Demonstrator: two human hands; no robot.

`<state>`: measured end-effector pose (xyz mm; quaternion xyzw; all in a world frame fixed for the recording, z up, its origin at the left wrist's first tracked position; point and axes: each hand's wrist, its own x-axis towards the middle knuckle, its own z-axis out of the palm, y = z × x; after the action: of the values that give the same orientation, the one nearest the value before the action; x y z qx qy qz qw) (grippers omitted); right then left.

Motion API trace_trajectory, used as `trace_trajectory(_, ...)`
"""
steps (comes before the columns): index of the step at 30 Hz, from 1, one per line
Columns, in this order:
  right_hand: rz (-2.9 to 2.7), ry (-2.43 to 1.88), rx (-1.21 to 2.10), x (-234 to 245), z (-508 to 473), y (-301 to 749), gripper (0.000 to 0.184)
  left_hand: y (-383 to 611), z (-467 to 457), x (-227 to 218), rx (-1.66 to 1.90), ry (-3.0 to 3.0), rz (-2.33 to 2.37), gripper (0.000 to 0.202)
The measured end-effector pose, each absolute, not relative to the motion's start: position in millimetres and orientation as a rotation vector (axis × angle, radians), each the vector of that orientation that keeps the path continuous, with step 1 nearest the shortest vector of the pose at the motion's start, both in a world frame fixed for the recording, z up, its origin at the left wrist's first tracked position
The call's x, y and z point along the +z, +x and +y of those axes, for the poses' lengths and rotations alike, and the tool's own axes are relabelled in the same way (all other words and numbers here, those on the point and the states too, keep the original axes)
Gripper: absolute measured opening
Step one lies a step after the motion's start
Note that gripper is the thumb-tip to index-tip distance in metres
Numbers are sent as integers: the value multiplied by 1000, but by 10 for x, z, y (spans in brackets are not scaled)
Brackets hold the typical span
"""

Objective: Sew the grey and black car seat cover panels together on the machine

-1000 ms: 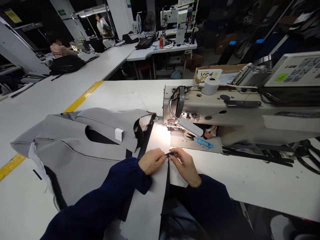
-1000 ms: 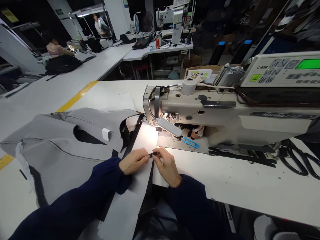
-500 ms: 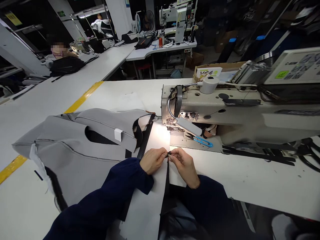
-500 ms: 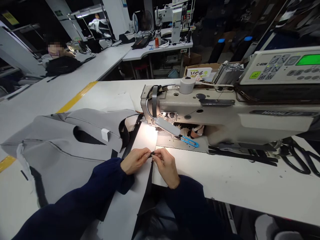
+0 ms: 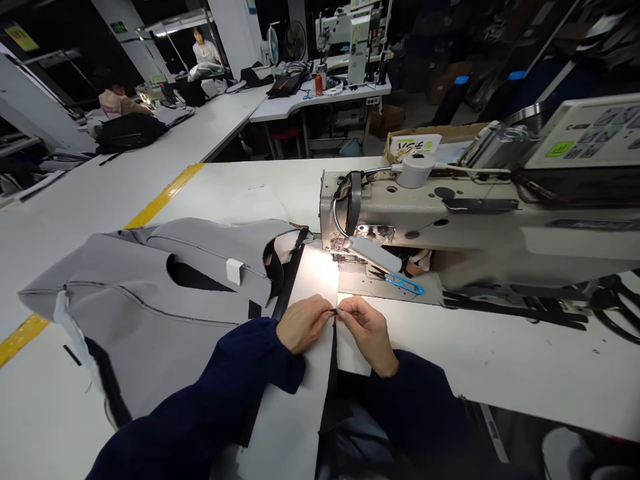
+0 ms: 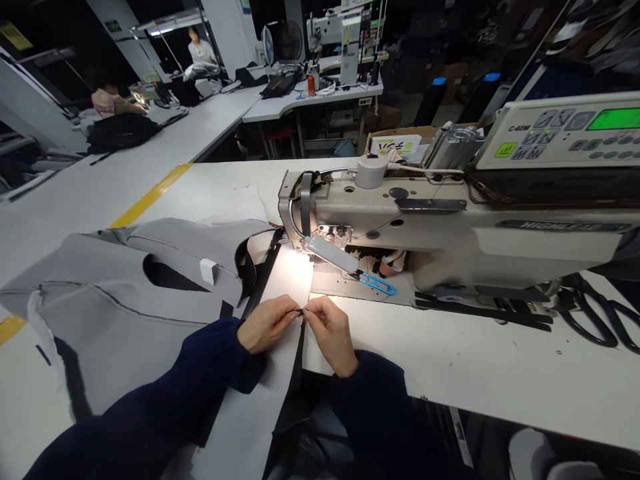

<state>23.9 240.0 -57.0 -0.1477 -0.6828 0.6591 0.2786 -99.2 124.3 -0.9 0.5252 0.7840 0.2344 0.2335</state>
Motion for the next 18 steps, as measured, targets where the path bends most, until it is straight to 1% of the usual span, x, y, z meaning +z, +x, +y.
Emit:
trace_trajectory(2, -1785, -370, 1799, -567, 2395, 215, 13, -1023, 1239, -20, 719, 1445, 2174, 23)
trace_trajectory(4, -1831, -361, 1751, -570, 2420, 201, 12, -1070, 1250, -23, 783, 1376, 2207, 17)
trace_trajectory(5, -1900, -360, 1670, -575, 2448, 205, 10, -1101, 1266, -20, 797, 1341, 2226, 13)
trace_trajectory(7, -2117, -307, 1399, -597, 2529, 233, 8, -1176, 1331, -10, 805, 1315, 2274, 9)
trace_trajectory(8, -2243, -247, 1234, -613, 2573, 253, 15, -1222, 1382, -8, 801, 1326, 2305, 9)
trace_trajectory(10, -2476, -67, 941, -650, 2642, 287, 35, -1325, 1520, -22, 786, 1371, 2369, 13)
trace_trajectory(13, -2724, 142, 682, -706, 2637, 253, 60, -1497, 1771, -120, 719, 1459, 2434, 17)
trace_trajectory(15, -2819, 199, 590, -736, 2572, 164, 71, -1607, 1918, -227, 640, 1508, 2440, 16)
trace_trajectory(18, -2888, 275, 521, -767, 2481, 15, 75, -1743, 2055, -374, 499, 1525, 2472, 15)
